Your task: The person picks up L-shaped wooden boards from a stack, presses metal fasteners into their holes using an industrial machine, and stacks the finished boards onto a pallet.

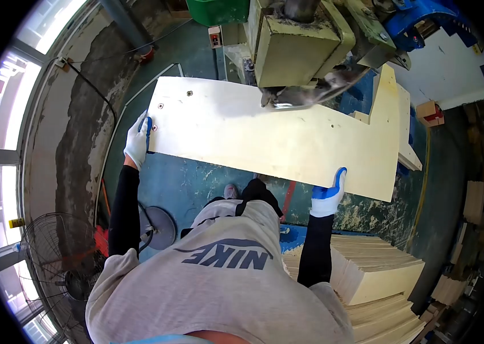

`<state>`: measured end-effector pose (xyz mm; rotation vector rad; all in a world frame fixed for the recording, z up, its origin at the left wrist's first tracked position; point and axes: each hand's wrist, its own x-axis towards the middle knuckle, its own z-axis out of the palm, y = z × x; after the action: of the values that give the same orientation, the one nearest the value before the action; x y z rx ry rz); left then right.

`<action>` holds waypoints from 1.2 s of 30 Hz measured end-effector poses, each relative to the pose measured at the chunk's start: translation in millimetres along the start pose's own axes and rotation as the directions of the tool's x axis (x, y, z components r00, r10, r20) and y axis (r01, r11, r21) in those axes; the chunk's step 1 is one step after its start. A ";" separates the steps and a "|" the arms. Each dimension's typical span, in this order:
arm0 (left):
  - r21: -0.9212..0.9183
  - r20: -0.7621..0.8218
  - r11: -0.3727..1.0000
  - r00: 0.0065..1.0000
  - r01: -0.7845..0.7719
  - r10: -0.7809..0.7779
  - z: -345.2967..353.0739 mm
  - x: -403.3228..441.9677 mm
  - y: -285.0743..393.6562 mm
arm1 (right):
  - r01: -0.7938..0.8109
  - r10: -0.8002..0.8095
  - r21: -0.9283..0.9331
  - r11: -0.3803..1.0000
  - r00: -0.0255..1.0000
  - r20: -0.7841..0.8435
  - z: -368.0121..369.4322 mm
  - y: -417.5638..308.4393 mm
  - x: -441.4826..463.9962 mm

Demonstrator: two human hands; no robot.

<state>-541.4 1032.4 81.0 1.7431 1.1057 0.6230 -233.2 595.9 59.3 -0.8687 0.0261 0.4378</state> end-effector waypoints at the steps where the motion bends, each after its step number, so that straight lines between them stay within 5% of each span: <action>1: 0.012 0.006 0.999 0.999 -0.031 0.031 -3.1 1.1 -1.0 | -0.001 0.001 -0.009 1.000 1.000 0.004 0.1 -0.2 -1.2; 4: 0.059 -0.005 0.995 0.997 -0.080 0.080 -12.3 0.8 11.5 | 0.040 -0.039 -0.096 0.995 0.999 0.016 -5.3 4.8 -6.6; 6: -0.105 0.019 0.994 0.999 -0.036 0.038 -15.0 -4.5 17.7 | 0.103 -0.096 -0.174 0.979 0.994 0.052 -3.7 4.9 -0.1; 10: -0.224 0.094 0.974 0.994 -0.033 0.056 -29.5 -18.3 29.5 | -0.109 0.107 0.125 0.986 0.994 0.018 3.0 -10.4 -5.1; 12: -0.577 0.178 0.809 0.984 0.106 -0.003 -50.4 -40.3 27.3 | -0.127 0.130 0.137 0.982 0.991 -0.015 14.4 -1.6 -22.4; 13: -0.796 0.188 0.581 0.982 0.168 -0.026 -55.9 -53.2 6.1 | -0.125 0.127 0.123 0.984 0.992 -0.009 20.5 7.6 -30.5; 14: -0.913 0.266 0.333 0.963 0.236 0.047 -68.7 -68.4 -24.0 | -0.158 0.160 0.157 0.975 0.987 0.001 27.4 17.3 -36.5; 16: -0.975 0.210 0.125 0.952 0.185 0.225 -52.5 -99.8 -46.9 | -0.222 0.222 0.228 0.948 0.975 0.027 43.2 38.0 -44.8; 18: -0.963 0.218 0.200 0.962 0.183 0.167 -0.6 -131.4 -30.3 | -0.285 0.261 0.286 0.915 0.958 0.119 50.6 61.8 -47.7; 20: -0.958 0.284 0.097 0.935 0.270 0.210 53.4 -147.5 -20.5 | -0.318 0.297 0.323 0.892 0.948 0.113 64.9 77.1 -54.7; 23: -0.919 0.387 0.083 0.922 0.386 -0.006 97.2 -137.1 -0.9 | -0.418 0.351 0.295 0.859 0.901 0.254 78.6 89.5 -55.1; 25: -0.922 0.366 0.066 0.914 0.382 -0.175 100.5 -122.8 18.7 | -0.413 0.368 0.320 0.853 0.909 0.194 79.5 100.3 -50.4; 28: -0.892 0.330 0.223 0.904 0.393 -0.271 94.5 -117.1 32.1 | -0.425 0.386 0.321 0.847 0.905 0.179 81.1 108.6 -42.0; 36: -0.845 0.438 0.222 0.868 0.486 -0.233 90.6 -100.0 21.2 | -0.397 0.382 0.254 0.882 0.918 0.107 82.1 114.6 -39.2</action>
<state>-507.4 900.7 68.3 0.4163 0.6574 0.5635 -325.4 707.3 36.6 -0.5763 0.2107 0.8174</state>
